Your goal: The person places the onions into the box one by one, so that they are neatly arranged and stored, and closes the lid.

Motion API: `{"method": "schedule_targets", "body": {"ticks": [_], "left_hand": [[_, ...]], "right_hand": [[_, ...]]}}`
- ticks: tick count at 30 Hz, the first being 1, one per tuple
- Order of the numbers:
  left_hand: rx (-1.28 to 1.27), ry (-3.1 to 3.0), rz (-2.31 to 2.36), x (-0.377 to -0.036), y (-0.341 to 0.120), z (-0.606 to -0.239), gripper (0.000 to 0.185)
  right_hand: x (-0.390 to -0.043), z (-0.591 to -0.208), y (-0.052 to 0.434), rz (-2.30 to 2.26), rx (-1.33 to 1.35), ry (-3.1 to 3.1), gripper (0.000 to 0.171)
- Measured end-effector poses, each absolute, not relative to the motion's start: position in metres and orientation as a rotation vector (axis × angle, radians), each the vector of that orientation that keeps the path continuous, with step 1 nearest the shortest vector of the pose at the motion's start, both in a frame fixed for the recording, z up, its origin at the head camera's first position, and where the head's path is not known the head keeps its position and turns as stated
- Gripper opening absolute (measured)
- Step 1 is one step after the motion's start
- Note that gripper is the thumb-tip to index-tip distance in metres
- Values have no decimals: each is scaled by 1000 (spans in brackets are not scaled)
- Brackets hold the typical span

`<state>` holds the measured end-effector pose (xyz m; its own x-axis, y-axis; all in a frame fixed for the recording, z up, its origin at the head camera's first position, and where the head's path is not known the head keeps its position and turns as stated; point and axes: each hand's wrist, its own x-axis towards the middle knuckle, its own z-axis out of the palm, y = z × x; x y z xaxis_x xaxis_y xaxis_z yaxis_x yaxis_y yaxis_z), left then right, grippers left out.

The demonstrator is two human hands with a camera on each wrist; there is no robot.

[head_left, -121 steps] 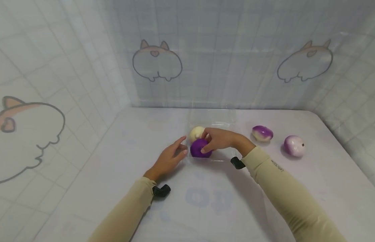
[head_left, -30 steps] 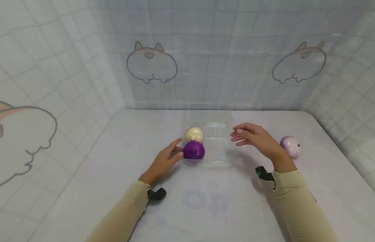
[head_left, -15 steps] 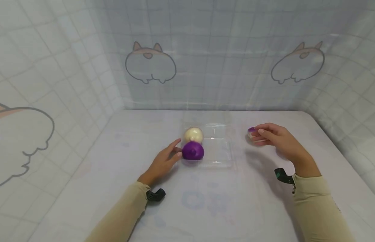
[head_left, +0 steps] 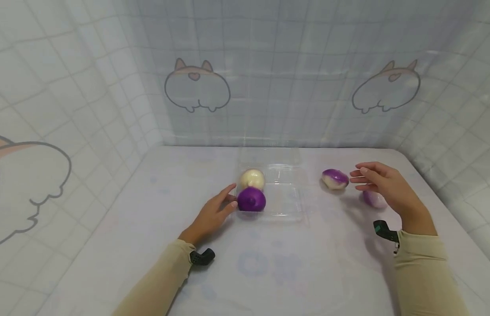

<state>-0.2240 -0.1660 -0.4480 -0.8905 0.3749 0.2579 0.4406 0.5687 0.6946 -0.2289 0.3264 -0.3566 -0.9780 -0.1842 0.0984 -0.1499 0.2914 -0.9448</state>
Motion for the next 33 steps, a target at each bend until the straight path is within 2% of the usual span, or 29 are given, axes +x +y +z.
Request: {"method": "schedule_targets", "body": {"ticks": [7, 14, 22, 33], "left_hand": [[-697, -2709, -1243, -225, -170, -446, 59], [-693, -2714, -1253, -225, -168, -442, 59], [-706, -2723, -1263, -224, -166, -444, 60], [-698, -2725, -1247, -222, -167, -448, 59]], "right_hand": [[-227, -353, 346, -1832, -293, 2571, 45], [-221, -356, 369, -2103, -332, 2391, 31], [-209, -364, 394, -2332, -224, 2207, 23], [-213, -383, 391, -2625, -243, 2028, 17]]}}
